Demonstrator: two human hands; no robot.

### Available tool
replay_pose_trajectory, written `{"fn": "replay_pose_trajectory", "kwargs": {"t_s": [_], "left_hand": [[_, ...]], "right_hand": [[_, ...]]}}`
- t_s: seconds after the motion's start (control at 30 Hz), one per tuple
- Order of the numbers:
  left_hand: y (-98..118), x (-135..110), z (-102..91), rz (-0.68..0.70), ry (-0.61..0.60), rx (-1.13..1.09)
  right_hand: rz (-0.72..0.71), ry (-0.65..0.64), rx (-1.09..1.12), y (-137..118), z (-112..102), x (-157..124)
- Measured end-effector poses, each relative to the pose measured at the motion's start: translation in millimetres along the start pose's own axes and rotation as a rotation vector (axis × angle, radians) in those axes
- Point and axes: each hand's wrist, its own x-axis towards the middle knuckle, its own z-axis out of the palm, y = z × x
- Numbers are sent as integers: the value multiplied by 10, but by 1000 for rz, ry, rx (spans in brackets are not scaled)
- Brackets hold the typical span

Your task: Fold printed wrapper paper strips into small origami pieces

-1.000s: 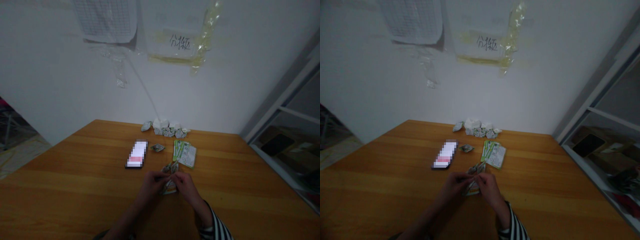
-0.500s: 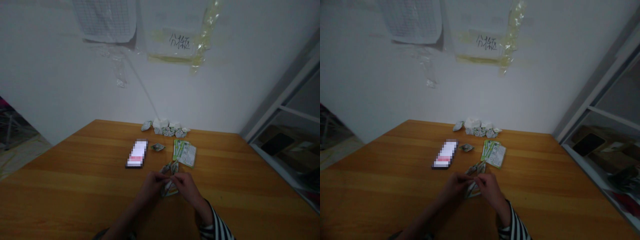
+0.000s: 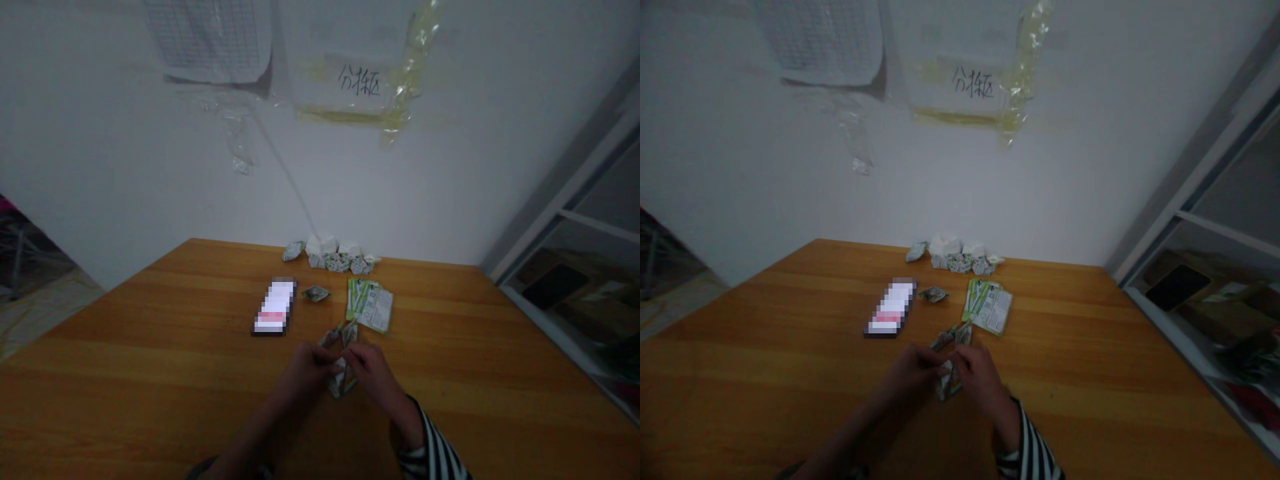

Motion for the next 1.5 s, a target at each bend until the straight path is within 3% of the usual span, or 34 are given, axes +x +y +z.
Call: {"fn": "replay_pose_trajectory", "kwargs": {"t_s": [0.43,0.67,0.83,1.03,1.2,1.37,1.5], "left_hand": [[2,-32,67,-14,-3,-58],[8,14,19,-34,209,-218],[-6,28,-13,-21,208,-285],[39,10,35,14,158,-253],[92,-3,70,40,145,-159],[35,6,46,90,301,-132],[39,9,2,145,415,-28]], "right_hand": [[21,83,-45,50,84,-8],[137,-10,356,-38,62,9],[197,59,441,52,158,23],[154,122,423,11,145,19],[127,20,465,-104,37,8],[204,29,662,-86,136,24],[203,184,485,-37,167,24]]}}
